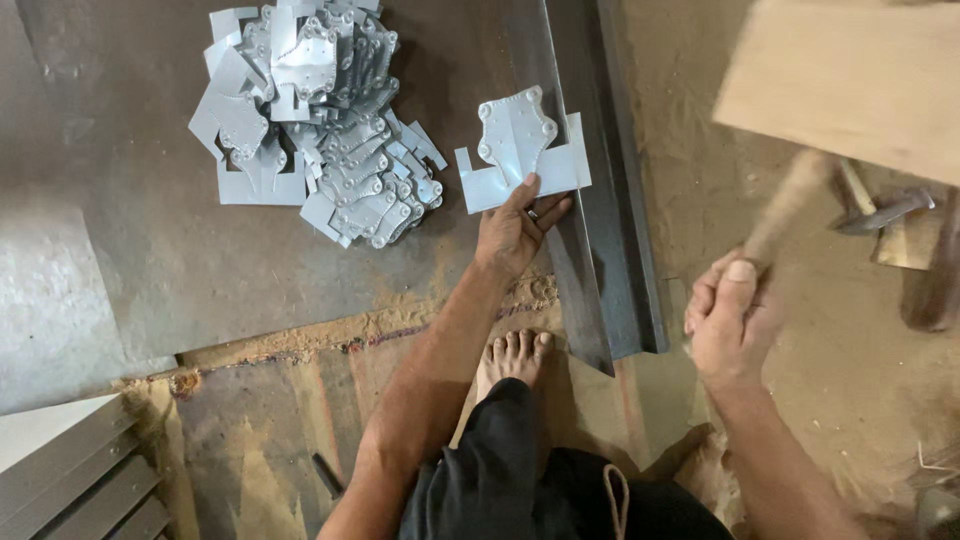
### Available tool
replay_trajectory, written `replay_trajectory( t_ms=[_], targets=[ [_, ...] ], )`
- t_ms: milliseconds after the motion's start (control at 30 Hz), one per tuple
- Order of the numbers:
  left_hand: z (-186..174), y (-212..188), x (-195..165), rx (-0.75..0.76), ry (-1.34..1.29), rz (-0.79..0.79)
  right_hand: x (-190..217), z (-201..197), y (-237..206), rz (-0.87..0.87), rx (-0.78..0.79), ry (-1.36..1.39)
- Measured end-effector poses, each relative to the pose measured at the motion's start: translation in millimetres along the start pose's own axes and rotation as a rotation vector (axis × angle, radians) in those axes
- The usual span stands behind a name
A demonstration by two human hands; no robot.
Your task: The person repeatedly picks up small metal parts from a pile, places them on a metal beam, and strikes them with a wooden mallet. The person occasionally adjusts their glasses. Finished parts are set aside in a separate pile.
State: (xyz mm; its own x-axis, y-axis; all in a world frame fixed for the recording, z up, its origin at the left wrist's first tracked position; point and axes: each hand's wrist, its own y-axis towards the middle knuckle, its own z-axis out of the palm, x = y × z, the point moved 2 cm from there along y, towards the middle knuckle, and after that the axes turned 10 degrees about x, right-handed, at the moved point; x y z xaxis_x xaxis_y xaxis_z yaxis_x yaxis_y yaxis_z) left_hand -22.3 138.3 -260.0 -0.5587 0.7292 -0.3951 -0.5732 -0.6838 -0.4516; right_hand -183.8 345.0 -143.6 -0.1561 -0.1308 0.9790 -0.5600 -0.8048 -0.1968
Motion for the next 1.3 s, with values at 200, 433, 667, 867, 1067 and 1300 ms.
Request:
replay_trajectory(
  t_ms=[200,433,667,867,1067,1300],
  targets=[
    [-13.3,-12.4,9.1,-0.012,-0.006,-0.002,-26.5,7.8,-3.0,0.649,0.085,-0.264],
    [-33.8,-39.0,22.3,0.016,-0.041,0.017,-67.5,-3.0,-33.3,0.56,-0.055,0.089],
    [-61.0,-79.1,34.2,0.019,-0.026,0.039,-116.6,-9.8,-93.9,0.454,0.087,-0.334],
    [-59.4,-122.1,-0.3,0.517,-0.198,0.052,-133.4,-13.7,-140.4,0.269,0.139,-0.815],
    [31.9,-54.0,-95.2,0.217,1.688,0.25,-105.2,-8.2,-83.3,0.323,0.179,-0.855],
    [65.6,-31.4,-115.3,0.323,2.005,0.257,-56.4,6.9,-50.6,0.385,0.066,-0.439]
  ],
)
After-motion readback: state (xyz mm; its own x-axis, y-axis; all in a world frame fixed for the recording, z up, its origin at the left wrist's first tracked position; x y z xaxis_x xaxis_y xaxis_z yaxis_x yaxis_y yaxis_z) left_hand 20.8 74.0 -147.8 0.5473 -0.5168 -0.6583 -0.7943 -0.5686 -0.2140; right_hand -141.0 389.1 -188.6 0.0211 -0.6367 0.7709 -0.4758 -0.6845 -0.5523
